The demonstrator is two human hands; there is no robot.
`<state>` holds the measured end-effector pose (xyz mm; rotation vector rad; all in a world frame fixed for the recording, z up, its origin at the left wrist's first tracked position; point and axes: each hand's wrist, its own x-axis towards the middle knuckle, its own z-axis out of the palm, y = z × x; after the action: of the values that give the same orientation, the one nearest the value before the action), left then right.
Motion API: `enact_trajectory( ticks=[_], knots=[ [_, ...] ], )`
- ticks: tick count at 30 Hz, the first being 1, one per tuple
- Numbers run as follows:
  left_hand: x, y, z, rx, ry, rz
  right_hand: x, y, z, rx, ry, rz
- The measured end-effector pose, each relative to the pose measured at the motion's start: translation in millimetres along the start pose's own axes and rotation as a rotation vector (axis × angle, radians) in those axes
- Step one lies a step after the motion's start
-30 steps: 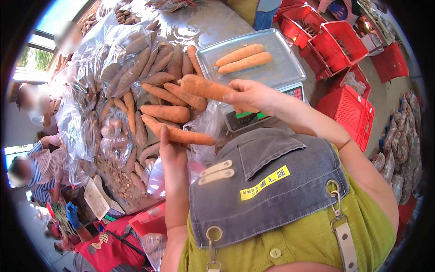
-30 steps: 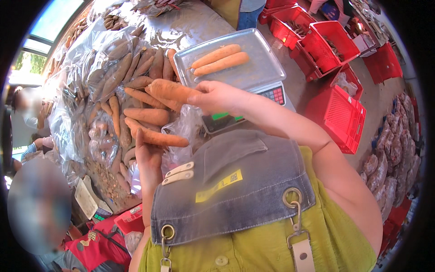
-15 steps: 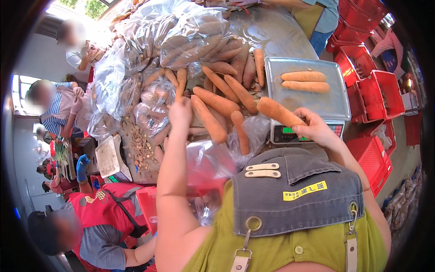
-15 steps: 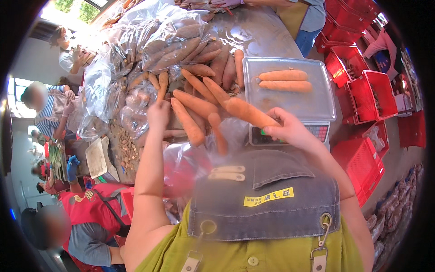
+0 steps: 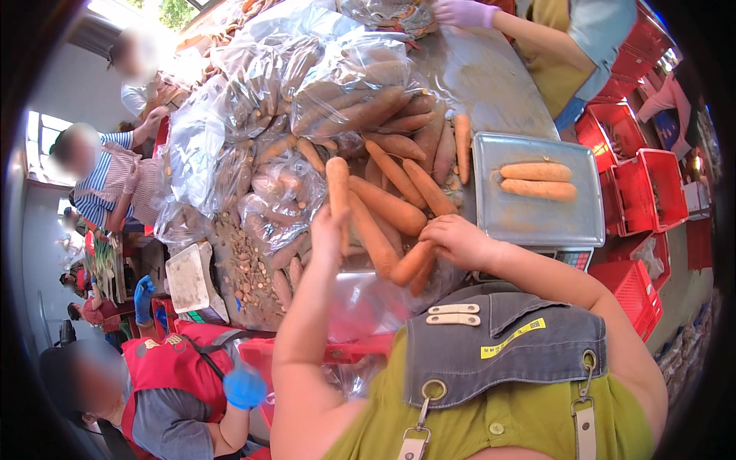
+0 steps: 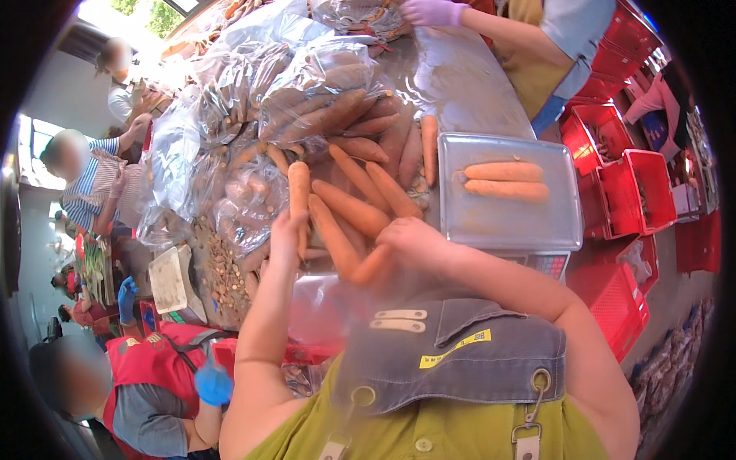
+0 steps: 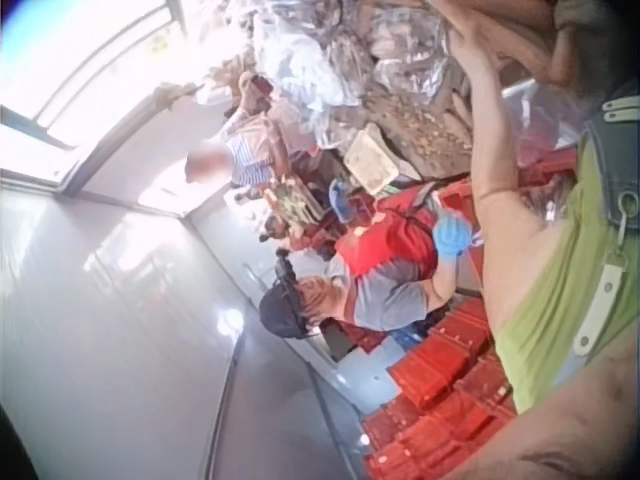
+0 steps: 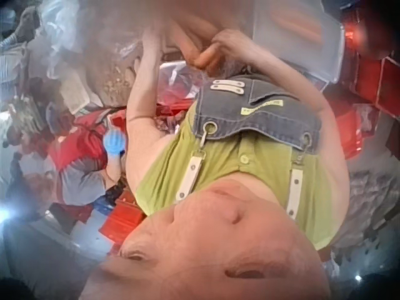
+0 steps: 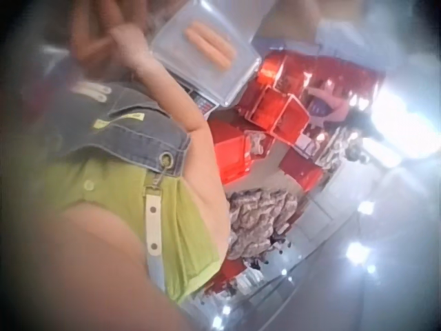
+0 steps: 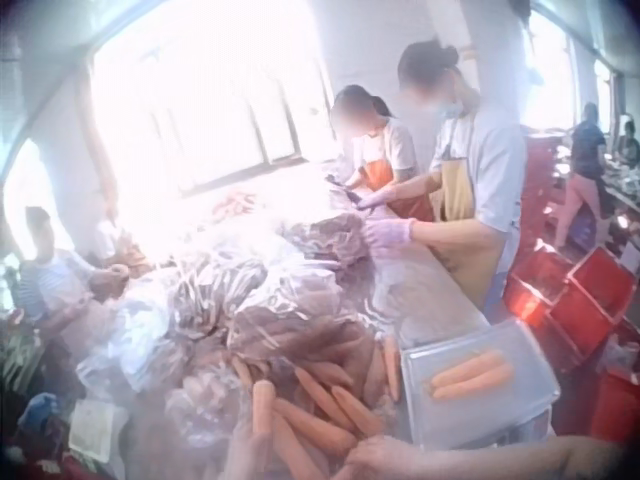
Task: The person weighs sweet potatoes on a digital scale, places them into plastic bags, and puts the bags into red crates. The process is repeated multiple times with different quantities of sweet potatoes.
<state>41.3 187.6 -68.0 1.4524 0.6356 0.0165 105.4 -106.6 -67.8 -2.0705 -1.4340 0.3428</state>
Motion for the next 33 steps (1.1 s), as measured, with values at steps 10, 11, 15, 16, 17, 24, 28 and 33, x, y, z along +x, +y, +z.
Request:
enact_trajectory(
  ticks=[10,11,15,16,17,24,28,33],
  knots=[
    [126,24,-26,0.689,0.512,0.654,38,-21,-35,1.698,0.317,0.735],
    [172,22,-50,0.707,0.421,0.345,37,-23,-51,1.631,0.324,0.768],
    [249,-8,-46,0.961,0.541,0.304,-5,-22,-110,1.378,0.432,0.743],
    [252,1,-39,0.944,0.524,0.245,-27,-8,-116,1.226,0.431,0.716],
    [253,9,-34,0.927,0.512,0.181,-41,-7,-128,1.079,0.461,0.693],
    [240,16,-24,1.412,0.503,0.301,-130,23,-131,0.373,0.286,0.714],
    [215,46,-30,1.083,0.091,0.308,-125,22,-115,0.027,0.164,0.654],
    [102,37,-21,1.228,0.263,0.963,-114,12,-116,-0.065,0.100,0.494]
  ],
)
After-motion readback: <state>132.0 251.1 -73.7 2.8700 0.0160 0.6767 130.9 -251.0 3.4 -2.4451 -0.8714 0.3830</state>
